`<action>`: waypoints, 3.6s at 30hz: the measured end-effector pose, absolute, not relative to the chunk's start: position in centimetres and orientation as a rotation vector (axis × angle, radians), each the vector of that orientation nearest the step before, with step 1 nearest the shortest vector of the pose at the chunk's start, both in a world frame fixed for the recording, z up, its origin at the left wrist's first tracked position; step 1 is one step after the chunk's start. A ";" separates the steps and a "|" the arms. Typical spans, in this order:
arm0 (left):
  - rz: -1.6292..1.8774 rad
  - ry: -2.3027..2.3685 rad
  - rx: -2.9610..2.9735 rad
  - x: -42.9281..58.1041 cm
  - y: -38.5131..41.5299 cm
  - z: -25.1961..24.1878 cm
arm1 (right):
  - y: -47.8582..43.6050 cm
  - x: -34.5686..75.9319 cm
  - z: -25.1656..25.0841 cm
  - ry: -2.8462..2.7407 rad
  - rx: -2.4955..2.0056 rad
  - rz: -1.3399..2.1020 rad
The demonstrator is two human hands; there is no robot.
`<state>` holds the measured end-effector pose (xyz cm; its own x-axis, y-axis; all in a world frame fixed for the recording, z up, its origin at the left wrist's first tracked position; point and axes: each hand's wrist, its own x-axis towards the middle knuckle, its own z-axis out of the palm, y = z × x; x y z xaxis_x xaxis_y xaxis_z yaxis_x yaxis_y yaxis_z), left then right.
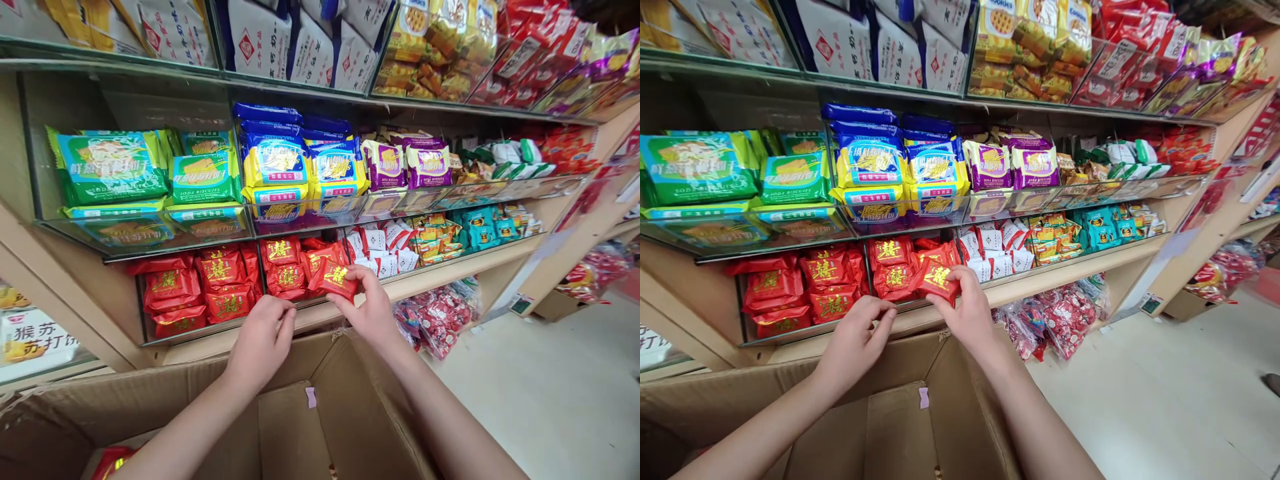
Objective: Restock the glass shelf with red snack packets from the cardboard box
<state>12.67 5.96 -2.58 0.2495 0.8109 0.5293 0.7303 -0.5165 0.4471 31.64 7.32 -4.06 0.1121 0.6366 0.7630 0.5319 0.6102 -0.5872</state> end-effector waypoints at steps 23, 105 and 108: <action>0.796 1.707 3.012 10.3 4.9 -2.5 | 10.4 29.4 -1.9 -1.633 -1.092 0.002; 0.443 1.700 3.172 11.3 6.3 -4.0 | 13.4 24.6 -0.3 -1.961 -1.391 -0.886; 0.462 1.697 3.168 11.3 6.3 -4.0 | 12.4 24.2 -1.0 -1.995 -1.356 -0.799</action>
<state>11.33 6.25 -3.97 0.5558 0.7130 0.4275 0.8313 -0.4725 -0.2927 24.22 12.45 -1.05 -0.3053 0.5865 0.7502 0.9423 0.2998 0.1491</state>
